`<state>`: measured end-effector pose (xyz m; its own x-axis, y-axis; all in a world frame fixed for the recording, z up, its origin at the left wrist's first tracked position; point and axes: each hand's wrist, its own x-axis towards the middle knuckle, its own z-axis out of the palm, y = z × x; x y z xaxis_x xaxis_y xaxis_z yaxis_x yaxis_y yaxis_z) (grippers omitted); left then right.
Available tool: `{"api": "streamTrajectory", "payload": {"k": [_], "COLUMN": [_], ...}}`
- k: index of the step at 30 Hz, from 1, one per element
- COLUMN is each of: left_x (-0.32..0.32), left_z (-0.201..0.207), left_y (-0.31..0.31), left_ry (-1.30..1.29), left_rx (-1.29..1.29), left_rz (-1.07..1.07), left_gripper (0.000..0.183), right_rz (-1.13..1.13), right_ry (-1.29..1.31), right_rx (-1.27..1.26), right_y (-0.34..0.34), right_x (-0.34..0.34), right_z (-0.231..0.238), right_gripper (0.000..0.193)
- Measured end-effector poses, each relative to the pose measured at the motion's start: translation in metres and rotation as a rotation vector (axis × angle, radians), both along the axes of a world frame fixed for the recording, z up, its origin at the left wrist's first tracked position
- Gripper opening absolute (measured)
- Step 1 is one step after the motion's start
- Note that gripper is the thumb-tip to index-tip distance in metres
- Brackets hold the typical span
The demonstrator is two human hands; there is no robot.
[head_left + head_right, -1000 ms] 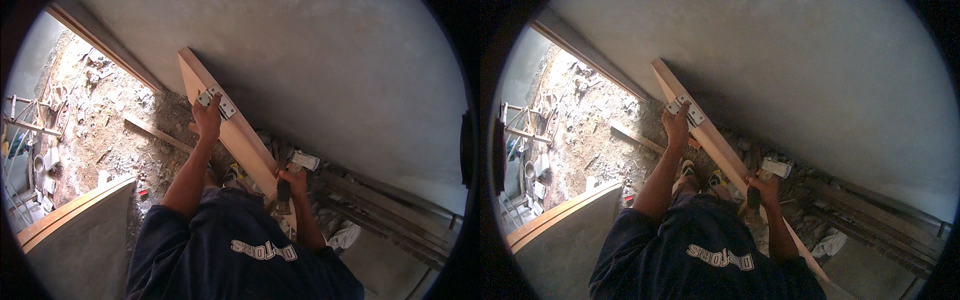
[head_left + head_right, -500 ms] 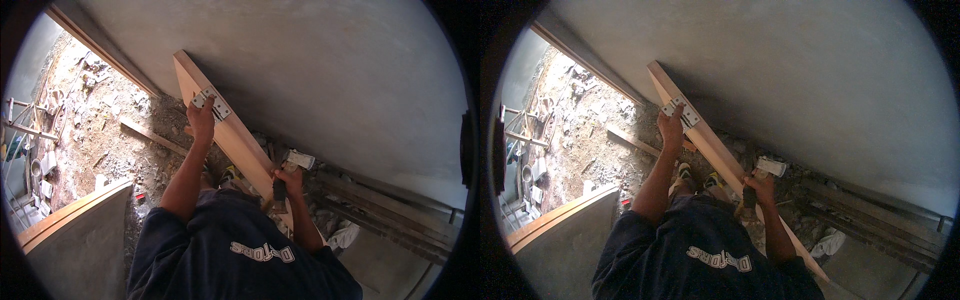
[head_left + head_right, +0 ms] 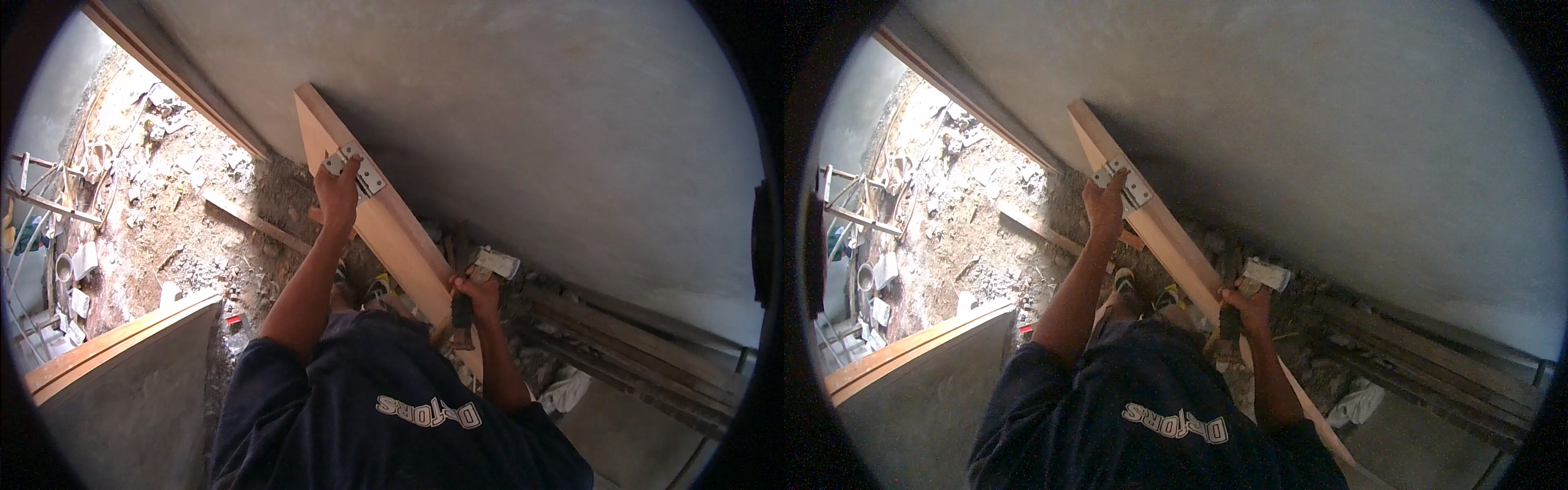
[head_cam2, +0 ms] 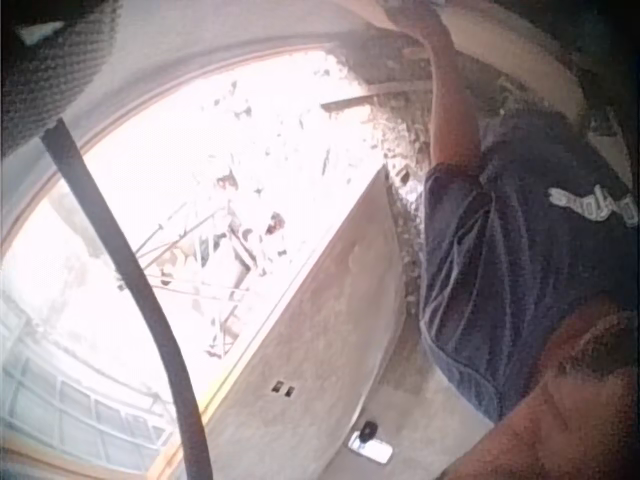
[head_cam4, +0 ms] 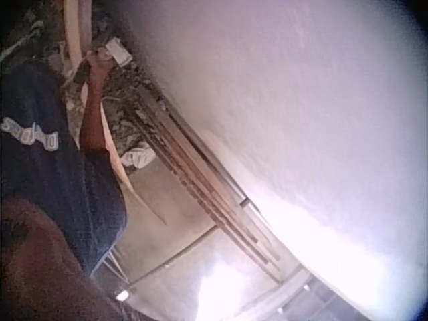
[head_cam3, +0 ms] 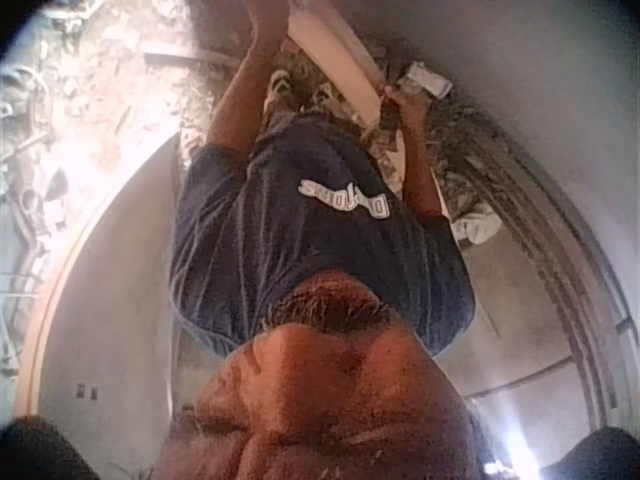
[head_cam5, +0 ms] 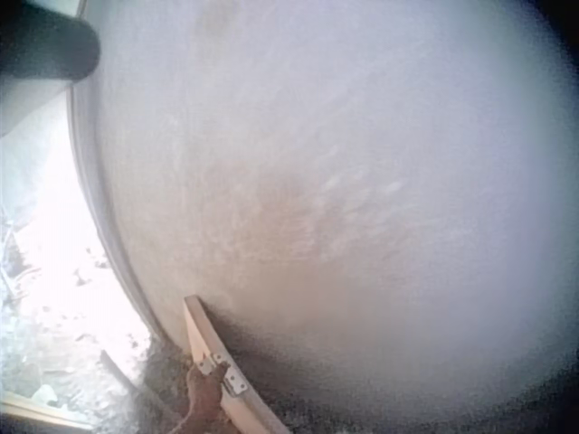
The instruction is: The person positions a wooden door against a wall and uses a hammer to drive nails into a metal hinge attached to the door. They repeatedly adjust the door and hinge, then use a chisel to carve a recess for the hinge plate before continuing to secure it with nails.
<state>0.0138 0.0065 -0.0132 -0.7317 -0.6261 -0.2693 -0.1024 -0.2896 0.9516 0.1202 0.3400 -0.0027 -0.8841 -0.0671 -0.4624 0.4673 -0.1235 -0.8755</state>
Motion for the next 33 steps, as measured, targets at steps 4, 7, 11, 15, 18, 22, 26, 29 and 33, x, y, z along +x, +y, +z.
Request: {"api": "streamTrajectory", "payload": {"k": [4, 7, 11, 15, 18, 22, 26, 29, 33], "left_x": [0.017, 0.046, 0.103, 0.157, 0.18, 0.195, 0.226, 0.229, 0.239], "left_z": [0.006, -0.002, -0.062, -0.147, -0.18, -0.225, -0.31, -0.369, -0.469], "left_y": [-0.015, -0.043, -0.081, -0.086, -0.081, -0.089, -0.108, -0.122, -0.156], "left_ry": [0.106, 0.144, -0.015, -0.172, -0.331, -0.516, -0.496, -0.59, -0.698], "left_rx": [0.149, 0.296, 0.317, 0.414, 0.529, 0.51, 0.591, 0.605, 0.518], "left_rz": [0.07, 0.143, 0.145, 0.242, 0.292, 0.386, 0.445, 0.557, 0.549], "left_gripper": [0.02, 0.025, 0.026, 0.022, 0.026, 0.031, 0.041, 0.044, 0.042], "right_rz": [-0.012, 0.005, 0.086, 0.272, 0.527, 0.785, 1.089, 1.103, 1.241], "right_ry": [-0.007, 0.104, 0.041, 0.071, 0.017, -0.208, -0.098, -0.164, -0.298], "right_rx": [0.007, 0.024, -0.032, -0.036, -0.03, 0.064, 0.421, 0.501, 0.661], "right_y": [0.0, -0.002, -0.017, -0.05, -0.089, -0.146, -0.183, -0.182, -0.188], "right_x": [-0.004, -0.005, -0.016, -0.026, -0.027, -0.012, 0.0, 0.012, 0.02], "right_z": [-0.001, -0.002, 0.027, 0.052, 0.062, 0.026, -0.033, -0.097, -0.163], "right_gripper": [0.037, 0.035, 0.035, 0.035, 0.037, 0.04, 0.038, 0.04, 0.039]}}
